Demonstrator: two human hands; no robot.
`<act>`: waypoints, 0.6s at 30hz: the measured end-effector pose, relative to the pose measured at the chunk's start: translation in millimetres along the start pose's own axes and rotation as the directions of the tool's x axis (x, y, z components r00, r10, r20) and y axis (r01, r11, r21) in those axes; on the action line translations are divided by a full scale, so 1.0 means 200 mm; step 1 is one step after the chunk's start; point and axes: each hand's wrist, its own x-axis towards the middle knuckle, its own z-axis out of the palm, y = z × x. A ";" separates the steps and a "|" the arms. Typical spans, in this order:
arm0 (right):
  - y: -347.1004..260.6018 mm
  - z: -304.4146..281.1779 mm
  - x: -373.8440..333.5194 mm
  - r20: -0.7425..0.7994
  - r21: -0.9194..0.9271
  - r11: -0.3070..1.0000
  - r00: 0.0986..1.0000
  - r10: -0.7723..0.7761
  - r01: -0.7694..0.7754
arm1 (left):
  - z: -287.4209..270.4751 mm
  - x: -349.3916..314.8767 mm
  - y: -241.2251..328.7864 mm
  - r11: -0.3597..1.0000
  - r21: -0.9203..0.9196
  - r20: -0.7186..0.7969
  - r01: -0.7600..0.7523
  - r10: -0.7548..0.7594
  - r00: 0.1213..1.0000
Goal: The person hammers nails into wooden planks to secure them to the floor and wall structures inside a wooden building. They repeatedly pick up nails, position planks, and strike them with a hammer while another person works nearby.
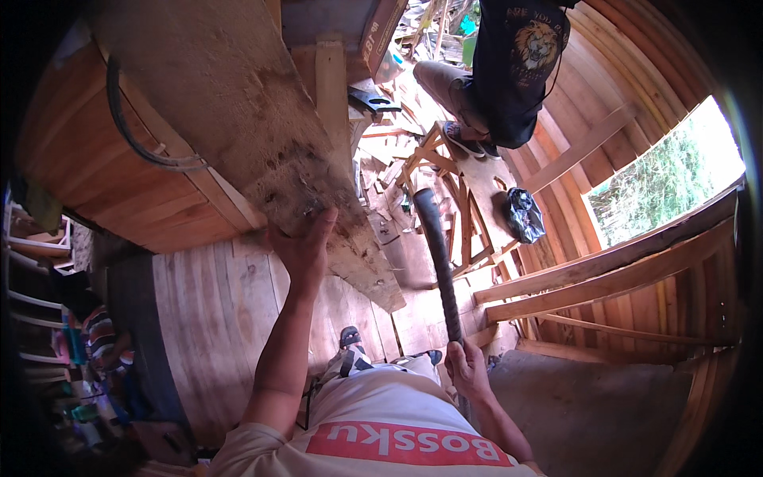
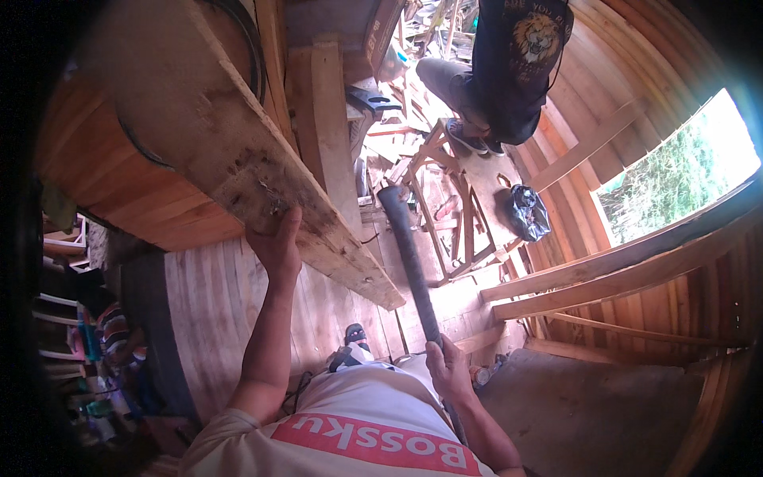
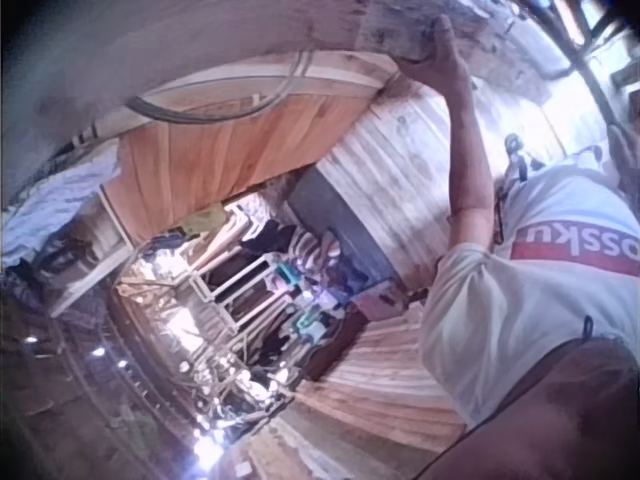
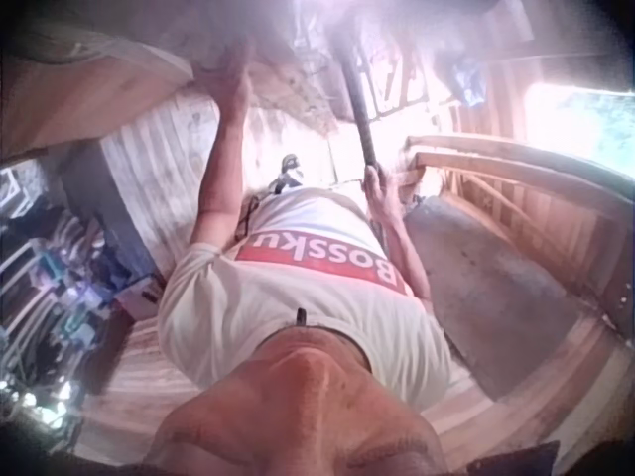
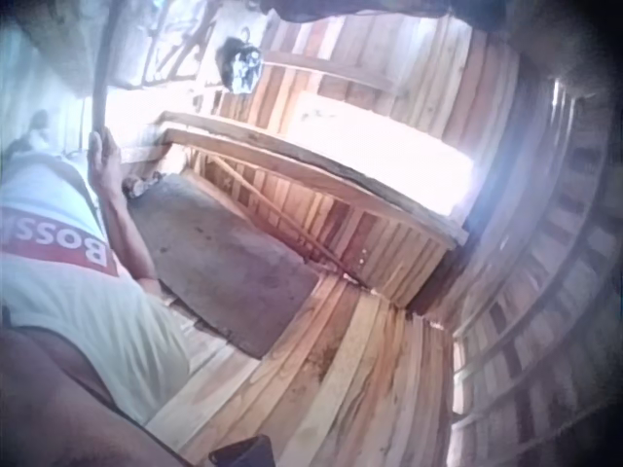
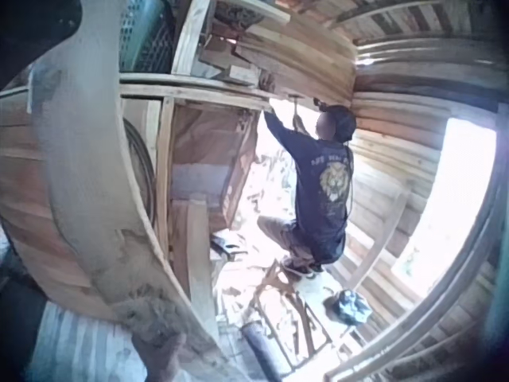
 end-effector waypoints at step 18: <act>0.07 0.08 0.07 -0.022 -0.423 0.900 0.994 0.105 -0.105 | 0.01 -0.06 0.07 0.994 0.011 0.087 -0.107 0.105 0.991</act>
